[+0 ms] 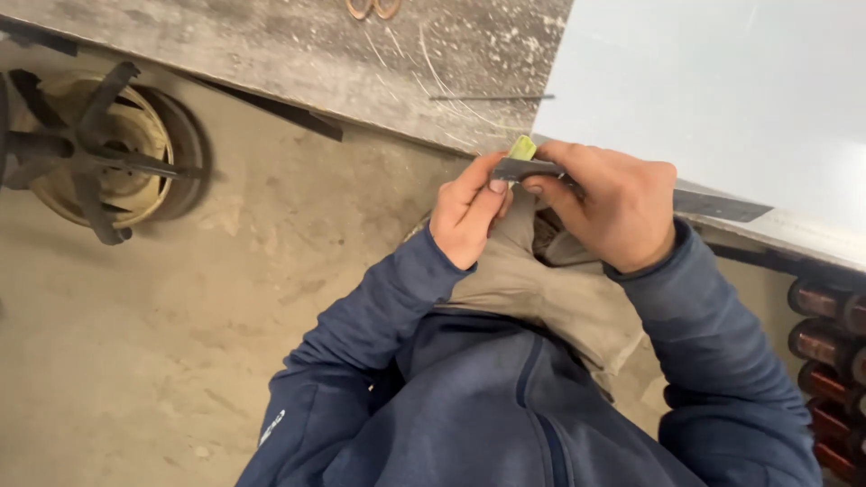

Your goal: Measuring and marking specific dimensions on a large grey sheet using a metal ruler and a marking scribe.

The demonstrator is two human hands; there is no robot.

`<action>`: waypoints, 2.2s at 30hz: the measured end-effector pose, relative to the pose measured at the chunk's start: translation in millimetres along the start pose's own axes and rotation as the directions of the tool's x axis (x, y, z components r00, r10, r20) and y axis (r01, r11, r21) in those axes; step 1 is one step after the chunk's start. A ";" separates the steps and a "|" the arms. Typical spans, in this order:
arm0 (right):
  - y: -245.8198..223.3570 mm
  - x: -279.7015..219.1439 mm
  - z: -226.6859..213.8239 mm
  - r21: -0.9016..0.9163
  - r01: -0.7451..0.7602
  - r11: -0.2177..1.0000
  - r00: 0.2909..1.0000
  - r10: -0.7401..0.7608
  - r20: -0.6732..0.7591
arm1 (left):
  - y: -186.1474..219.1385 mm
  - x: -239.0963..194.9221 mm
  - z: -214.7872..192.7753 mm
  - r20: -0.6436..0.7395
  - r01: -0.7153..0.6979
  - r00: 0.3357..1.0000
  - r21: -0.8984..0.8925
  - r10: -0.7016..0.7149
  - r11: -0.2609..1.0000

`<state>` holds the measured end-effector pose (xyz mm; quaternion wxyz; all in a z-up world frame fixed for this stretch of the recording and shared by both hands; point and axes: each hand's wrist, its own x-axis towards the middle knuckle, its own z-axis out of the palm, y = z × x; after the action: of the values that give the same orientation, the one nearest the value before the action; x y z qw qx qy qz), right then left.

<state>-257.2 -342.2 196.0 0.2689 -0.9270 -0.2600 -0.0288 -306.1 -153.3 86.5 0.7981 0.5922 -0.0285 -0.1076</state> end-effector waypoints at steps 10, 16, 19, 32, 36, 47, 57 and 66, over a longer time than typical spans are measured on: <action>17.7 -23.1 -8.0 0.161 -0.069 0.985 0.995 0.057 0.077 | 5.9 -7.2 20.7 0.108 0.202 0.976 -0.137 -0.188 0.970; 32.6 -38.0 1.7 0.220 -0.045 0.975 0.994 0.021 0.111 | -6.7 -16.5 25.0 0.047 0.189 0.982 -0.128 -0.184 0.974; 44.5 -43.9 7.3 0.329 -0.041 0.943 0.988 -0.011 0.152 | 1.4 -17.0 32.8 0.019 0.175 0.985 -0.125 -0.174 0.977; 39.1 -35.1 1.4 0.259 -0.070 0.963 0.981 0.019 0.195 | -6.8 -15.6 24.4 0.018 0.203 0.979 -0.141 -0.203 0.969; 40.2 -34.5 4.3 0.247 -0.063 0.967 0.984 0.019 0.176 | -7.5 -13.5 24.4 0.016 0.211 0.977 -0.141 -0.211 0.967; 46.4 -31.7 10.9 0.223 -0.042 0.974 0.988 0.008 0.153 | -14.5 -11.2 25.4 -0.029 0.192 0.980 -0.113 -0.196 0.975; 48.3 -27.7 10.1 0.257 -0.036 0.966 0.986 -0.009 0.168 | -13.7 -9.2 22.8 -0.023 0.205 0.978 -0.087 -0.207 0.975; 45.3 -29.7 13.8 0.249 -0.026 0.968 0.989 -0.012 0.148 | -8.8 -11.1 21.3 0.007 0.195 0.981 -0.047 -0.195 0.980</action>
<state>-261.5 -381.6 156.6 0.3637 -0.8862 -0.2774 0.0742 -321.8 -173.5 85.3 0.7974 0.5730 0.0313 -0.1867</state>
